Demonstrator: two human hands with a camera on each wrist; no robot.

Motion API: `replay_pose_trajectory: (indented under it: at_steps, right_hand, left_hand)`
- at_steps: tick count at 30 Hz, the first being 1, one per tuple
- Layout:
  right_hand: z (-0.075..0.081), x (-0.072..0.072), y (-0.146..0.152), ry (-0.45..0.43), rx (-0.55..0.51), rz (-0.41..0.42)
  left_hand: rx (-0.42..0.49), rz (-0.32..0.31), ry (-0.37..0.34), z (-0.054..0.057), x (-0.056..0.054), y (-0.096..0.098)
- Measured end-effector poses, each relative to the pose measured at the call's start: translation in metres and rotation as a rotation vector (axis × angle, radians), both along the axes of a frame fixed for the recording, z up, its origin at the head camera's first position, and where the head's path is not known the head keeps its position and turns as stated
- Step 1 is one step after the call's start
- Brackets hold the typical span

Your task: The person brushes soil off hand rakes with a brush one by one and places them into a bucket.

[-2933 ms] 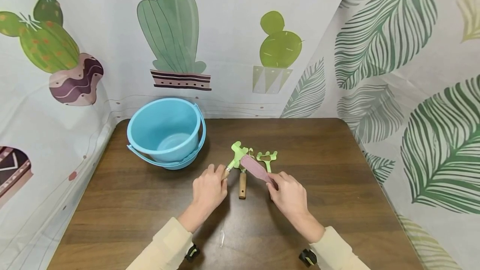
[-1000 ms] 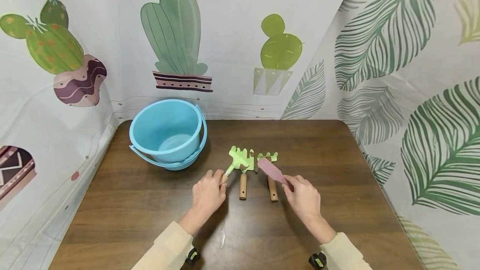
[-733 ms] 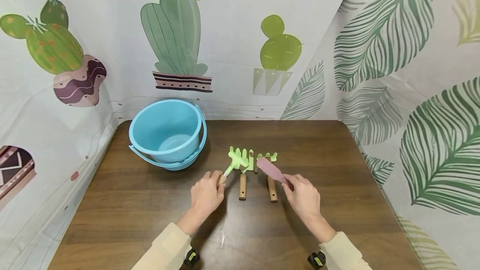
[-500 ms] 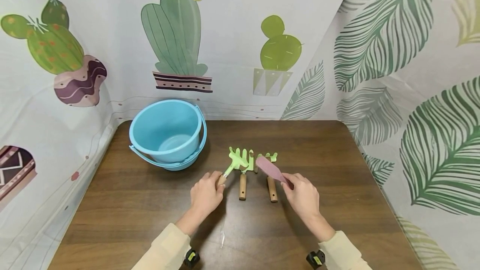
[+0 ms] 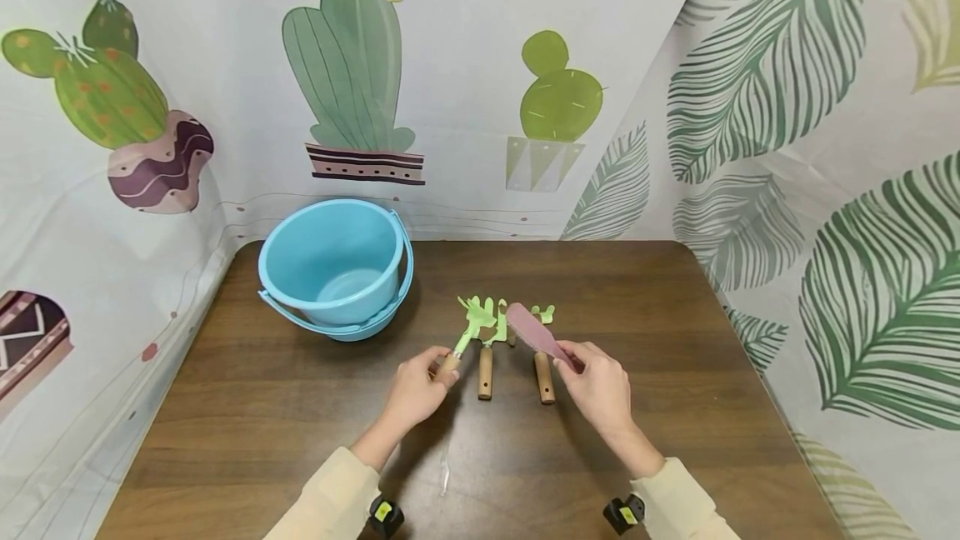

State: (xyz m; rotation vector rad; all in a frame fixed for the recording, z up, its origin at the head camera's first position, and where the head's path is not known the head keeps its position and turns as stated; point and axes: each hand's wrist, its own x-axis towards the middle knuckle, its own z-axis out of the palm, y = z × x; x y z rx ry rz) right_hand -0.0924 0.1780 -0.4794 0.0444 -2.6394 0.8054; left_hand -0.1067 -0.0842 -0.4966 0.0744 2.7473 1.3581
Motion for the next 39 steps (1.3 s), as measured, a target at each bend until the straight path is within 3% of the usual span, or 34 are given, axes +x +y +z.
replay_pose_trajectory:
  at_steps: [8, 12, 22, 32, 39]
  right_hand:
    - [0.002, -0.001, -0.002, 0.0, -0.02, 0.002]
    - [0.002, -0.001, -0.002, 0.011, -0.02, 0.003]
    - [0.002, -0.003, -0.002, 0.045, -0.02, 0.005]
    - [0.002, -0.004, -0.003, 0.061, -0.029, 0.014]
    - [0.005, -0.005, -0.005, 0.062, -0.04, 0.024]
  left_hand:
    - [0.278, -0.03, -0.135, -0.009, -0.005, 0.001]
    - [0.436, -0.049, -0.236, -0.01, -0.004, 0.002]
    - [0.698, -0.11, -0.431, -0.011, -0.001, 0.002]
    - [0.948, -0.167, -0.568, -0.015, 0.0, 0.001]
    - [1.105, -0.212, -0.627, -0.015, 0.004, 0.002]
